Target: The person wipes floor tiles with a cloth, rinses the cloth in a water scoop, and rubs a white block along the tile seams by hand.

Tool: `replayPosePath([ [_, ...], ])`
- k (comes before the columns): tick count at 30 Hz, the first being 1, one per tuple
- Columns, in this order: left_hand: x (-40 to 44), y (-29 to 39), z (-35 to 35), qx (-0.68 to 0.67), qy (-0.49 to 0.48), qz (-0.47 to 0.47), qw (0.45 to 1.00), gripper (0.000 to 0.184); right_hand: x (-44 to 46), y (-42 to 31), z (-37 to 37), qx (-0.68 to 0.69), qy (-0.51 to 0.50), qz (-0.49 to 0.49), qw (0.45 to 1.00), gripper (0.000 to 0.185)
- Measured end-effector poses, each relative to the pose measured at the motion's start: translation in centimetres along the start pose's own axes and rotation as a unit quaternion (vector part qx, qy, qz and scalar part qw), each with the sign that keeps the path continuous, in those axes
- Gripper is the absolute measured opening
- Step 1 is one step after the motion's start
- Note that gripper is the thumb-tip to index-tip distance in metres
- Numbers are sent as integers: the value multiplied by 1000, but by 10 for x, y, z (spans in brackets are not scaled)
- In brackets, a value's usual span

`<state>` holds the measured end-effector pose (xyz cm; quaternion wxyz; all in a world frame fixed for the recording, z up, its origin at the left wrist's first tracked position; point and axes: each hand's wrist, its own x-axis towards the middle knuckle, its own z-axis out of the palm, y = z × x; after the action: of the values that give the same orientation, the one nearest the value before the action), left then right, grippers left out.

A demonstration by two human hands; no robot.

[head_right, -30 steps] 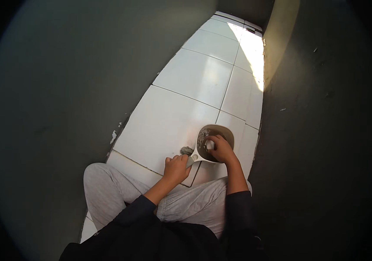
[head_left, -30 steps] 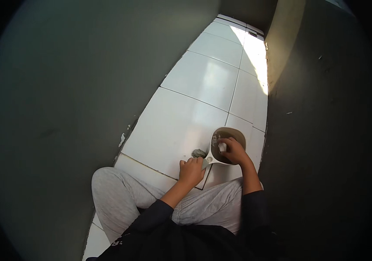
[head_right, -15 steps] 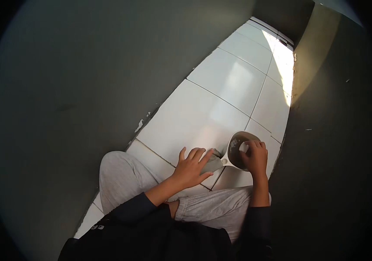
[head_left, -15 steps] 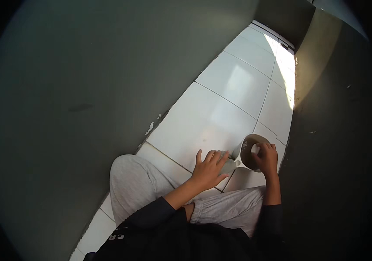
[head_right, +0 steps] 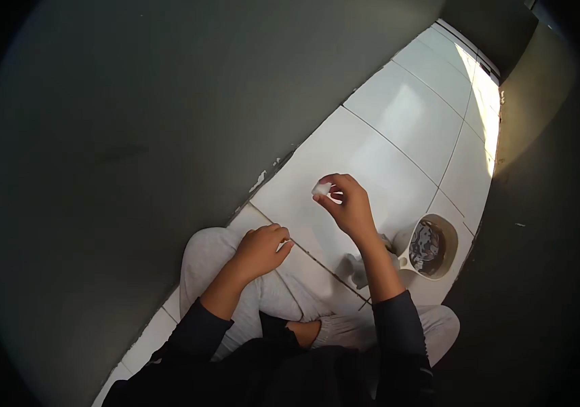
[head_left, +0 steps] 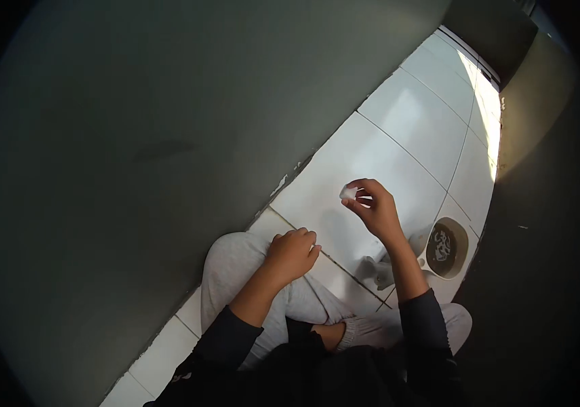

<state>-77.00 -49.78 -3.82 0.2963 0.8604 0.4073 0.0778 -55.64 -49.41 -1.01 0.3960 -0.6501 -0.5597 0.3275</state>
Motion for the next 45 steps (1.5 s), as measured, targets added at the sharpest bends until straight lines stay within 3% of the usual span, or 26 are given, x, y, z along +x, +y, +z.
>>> replayPosePath([
  [6, 1, -10, -17, -135, 37, -32, 990, 9, 44, 42, 123, 0, 93, -12, 996, 27],
  [8, 0, -10, -24, -176, 29, -31, 984, 8, 40, 45, 138, -22, 92, -44, 995, 28],
  [10, 0, -9, -31, -200, -1, -16, 980, 9, 34, 56, 154, -115, 108, -167, 973, 30],
  [11, 0, -9, -30, -215, -2, -8, 977, 8, 30, 61, 161, -155, 62, -185, 968, 30],
  [14, 3, -9, -33, -291, -14, 15, 956, 6, 38, 63, 155, -183, 57, -247, 950, 28],
  [16, 4, -7, -32, -307, -14, 9, 951, 6, 50, 65, 146, -197, 127, -186, 954, 26],
  [20, 13, -5, -26, -355, 9, 8, 935, 11, 29, 63, 176, -213, 64, -280, 934, 24],
  [24, 12, 0, -26, -376, -6, -23, 926, 15, 46, 63, 156, -209, 144, -189, 949, 21],
  [26, 14, -1, -20, -390, 14, -2, 921, 16, 37, 54, 172, -205, 134, -196, 949, 15],
  [28, 16, 2, -22, -388, 12, 4, 922, 17, 27, 56, 182, -215, 111, -289, 926, 11],
  [30, 19, 3, -23, -385, 17, 9, 923, 18, 33, 64, 171, -217, 93, -254, 938, 16],
  [32, 18, 0, -18, -375, 14, 4, 927, 17, 40, 56, 152, -205, 102, -159, 960, 22],
  [34, 18, -1, -15, -370, 33, 16, 928, 16, 42, 47, 136, 34, 32, 56, 997, 17],
  [35, 17, 0, -16, -372, 35, 16, 927, 16, 41, 55, 135, 32, 31, 55, 998, 17],
  [37, 18, 2, -17, -378, 28, 19, 925, 16, 36, 67, 134, 324, -12, 110, 940, 22],
  [38, 18, 3, -17, -381, 27, 20, 924, 16, 34, 74, 131, 321, -12, 111, 940, 22],
  [40, 17, 3, -17, -368, 19, 31, 929, 16, 33, 68, 123, 501, -26, 155, 851, 30],
  [45, 17, 2, -15, -368, -2, 27, 929, 17, 31, 57, 116, 593, -61, 180, 782, 35],
])
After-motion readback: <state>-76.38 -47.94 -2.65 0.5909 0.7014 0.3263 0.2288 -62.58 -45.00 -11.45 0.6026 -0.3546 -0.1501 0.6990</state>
